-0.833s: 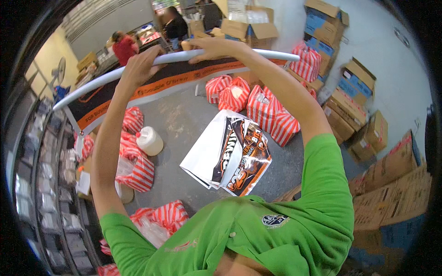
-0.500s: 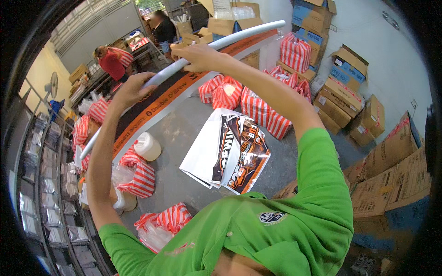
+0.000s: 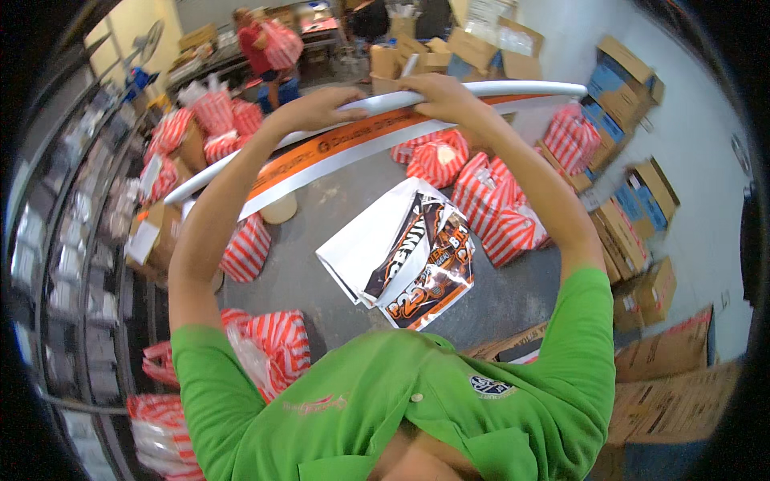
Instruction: The person assembles a banner stand by inserting a white pole into a base and attaching a printed banner. They then use a stapler to secure the banner to the pole.
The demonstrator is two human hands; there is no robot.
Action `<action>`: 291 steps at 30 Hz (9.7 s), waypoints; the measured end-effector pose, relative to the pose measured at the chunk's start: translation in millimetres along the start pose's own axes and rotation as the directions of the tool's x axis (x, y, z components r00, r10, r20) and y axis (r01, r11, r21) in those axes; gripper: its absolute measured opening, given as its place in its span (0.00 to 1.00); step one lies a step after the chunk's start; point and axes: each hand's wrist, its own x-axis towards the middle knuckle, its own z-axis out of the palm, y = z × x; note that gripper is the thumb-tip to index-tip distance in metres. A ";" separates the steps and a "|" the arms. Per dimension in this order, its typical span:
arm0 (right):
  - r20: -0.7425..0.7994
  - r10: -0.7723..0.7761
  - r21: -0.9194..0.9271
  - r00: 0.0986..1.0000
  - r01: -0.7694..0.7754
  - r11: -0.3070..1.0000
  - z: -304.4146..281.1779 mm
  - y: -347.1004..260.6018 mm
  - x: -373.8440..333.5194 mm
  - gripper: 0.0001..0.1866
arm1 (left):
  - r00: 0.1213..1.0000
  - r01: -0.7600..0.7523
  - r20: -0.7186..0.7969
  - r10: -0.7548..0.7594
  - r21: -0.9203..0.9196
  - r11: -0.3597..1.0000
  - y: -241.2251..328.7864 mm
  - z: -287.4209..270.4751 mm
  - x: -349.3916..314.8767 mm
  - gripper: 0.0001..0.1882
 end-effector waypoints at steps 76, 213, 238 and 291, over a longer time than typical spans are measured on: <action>-0.179 0.420 0.717 0.889 0.411 -0.563 -41.3 -70.6 -58.1 0.18 | 0.563 -0.387 -0.099 -0.821 -0.909 -0.156 101.0 276.3 -327.1 0.47; -0.362 0.926 0.885 -0.108 0.272 0.378 132.2 -58.3 -350.0 0.09 | 0.216 0.738 0.827 -0.520 -0.486 -0.467 44.8 577.1 -229.9 0.17; -0.286 0.685 0.943 -0.670 -0.323 0.078 296.7 236.7 -701.1 0.10 | 0.540 -0.238 0.840 0.054 0.091 0.967 -33.0 1034.6 258.0 0.12; -0.169 0.910 0.871 -0.379 -0.490 -0.043 323.9 111.3 -647.0 0.10 | 0.571 -0.428 0.821 0.024 0.272 0.862 -330.7 751.5 24.5 0.08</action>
